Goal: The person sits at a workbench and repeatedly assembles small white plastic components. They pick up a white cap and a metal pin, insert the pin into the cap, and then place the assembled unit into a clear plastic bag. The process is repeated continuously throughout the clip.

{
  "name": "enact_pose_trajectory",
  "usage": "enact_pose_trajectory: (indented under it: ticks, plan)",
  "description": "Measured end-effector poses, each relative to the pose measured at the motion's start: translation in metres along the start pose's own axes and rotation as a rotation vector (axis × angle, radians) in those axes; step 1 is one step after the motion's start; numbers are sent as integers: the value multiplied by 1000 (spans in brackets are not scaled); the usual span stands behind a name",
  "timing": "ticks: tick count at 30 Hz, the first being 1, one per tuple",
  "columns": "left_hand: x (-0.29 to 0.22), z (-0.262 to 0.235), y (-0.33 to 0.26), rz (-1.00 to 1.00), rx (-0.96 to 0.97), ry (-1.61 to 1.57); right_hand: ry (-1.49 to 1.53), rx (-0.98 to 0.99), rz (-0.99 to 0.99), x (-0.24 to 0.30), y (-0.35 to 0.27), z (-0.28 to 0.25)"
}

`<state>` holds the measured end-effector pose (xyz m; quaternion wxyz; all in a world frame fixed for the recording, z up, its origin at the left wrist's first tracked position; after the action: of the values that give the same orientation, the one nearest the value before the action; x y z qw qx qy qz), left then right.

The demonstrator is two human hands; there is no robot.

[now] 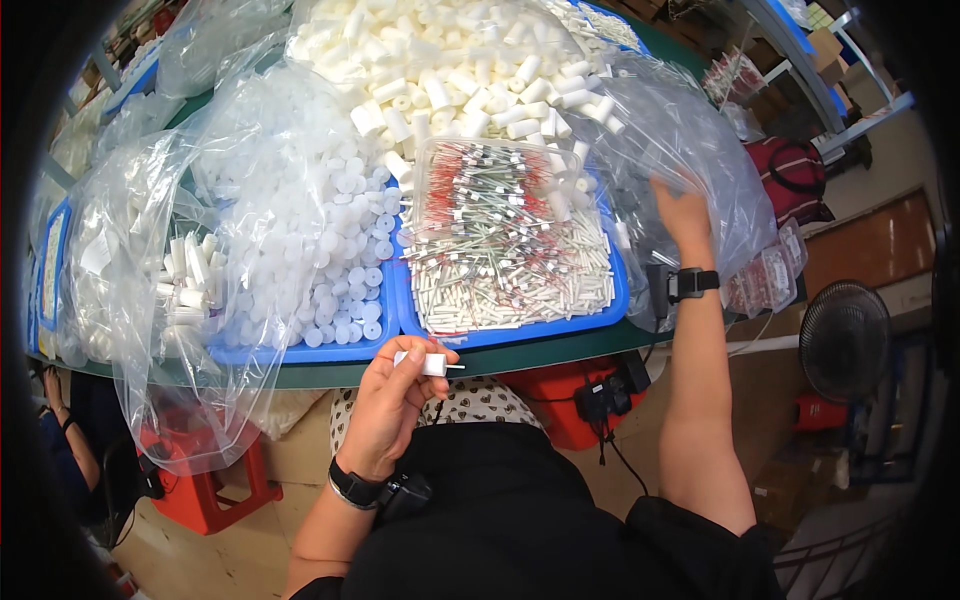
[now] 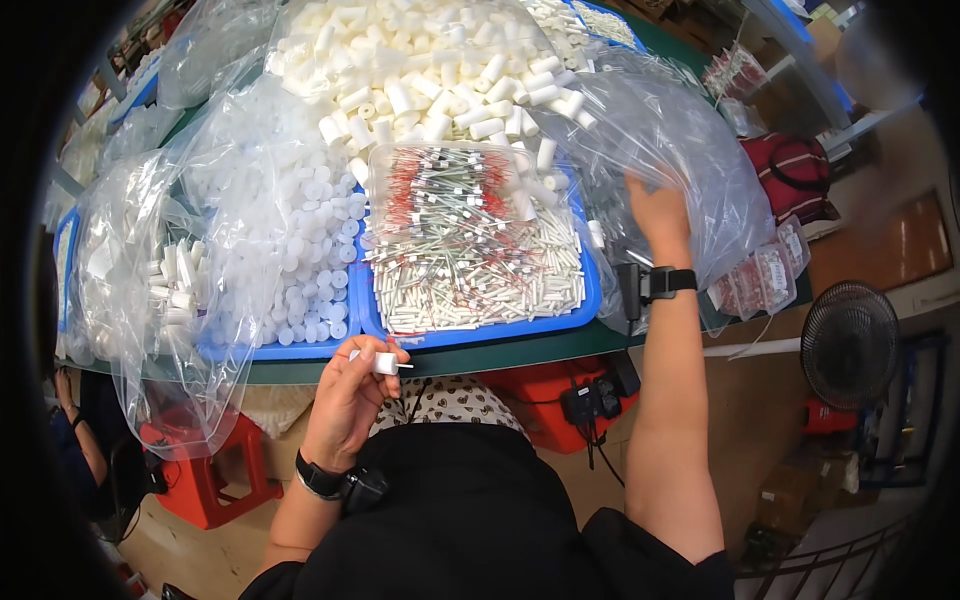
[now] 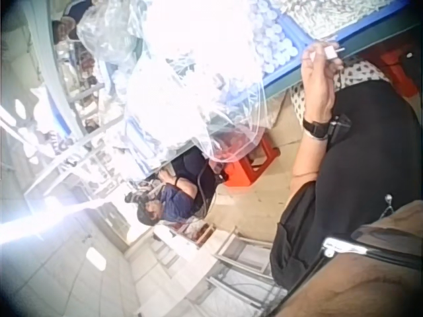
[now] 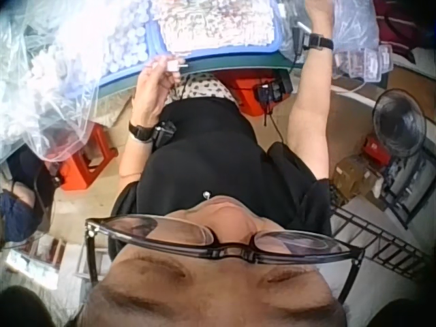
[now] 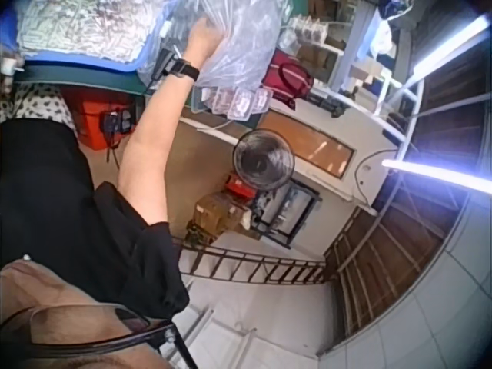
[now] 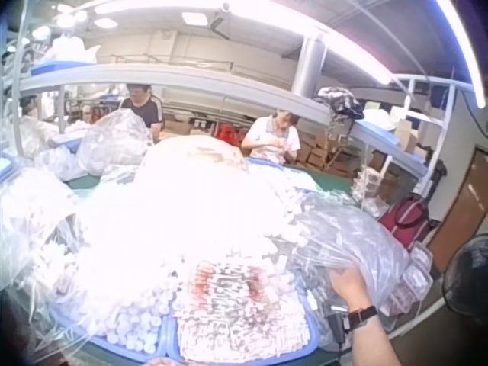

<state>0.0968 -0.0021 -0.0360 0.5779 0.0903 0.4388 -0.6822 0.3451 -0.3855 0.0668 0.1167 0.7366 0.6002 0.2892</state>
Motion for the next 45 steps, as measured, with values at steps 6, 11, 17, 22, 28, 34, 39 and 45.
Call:
enact_pose_trajectory:
  ticks: [6, 11, 17, 22, 28, 34, 39, 45]
  plan:
    - [1, -3, -2, 3, -12, -8, -19, 39, -191, 82, -52, -1]
    - [-5, -7, -4, 15, -27, 6, 213, -58, -369, 101, -49, -21]
    - [-1, -4, -2, 6, -15, -5, 289, -26, -472, 98, -44, -58]
    - [-3, -3, 1, 6, -6, 19, 291, -53, -117, 79, -60, -104]
    - [1, -1, 2, -12, 50, 20, 415, -40, -184, 50, -81, -91]
    - [1, 1, 1, -7, -17, 33, 161, -24, -364, 54, -76, -41]
    - [1, -1, 0, 3, -11, 35, 5, -26, -167, 11, -37, -3]
    - [5, 2, 1, -14, 3, 24, 168, 92, -139, 44, -59, -6]
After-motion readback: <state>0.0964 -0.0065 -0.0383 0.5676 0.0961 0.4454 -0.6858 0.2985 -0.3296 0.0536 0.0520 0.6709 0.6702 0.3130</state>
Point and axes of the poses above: each hand's wrist, its own y-axis towards the middle knuckle, its own z-axis out of the palm, x = y × z, the point moved 10 cm from there along y, towards the middle knuckle, and after that the axes turned 14 degrees about -x, right-handed, at the moved point
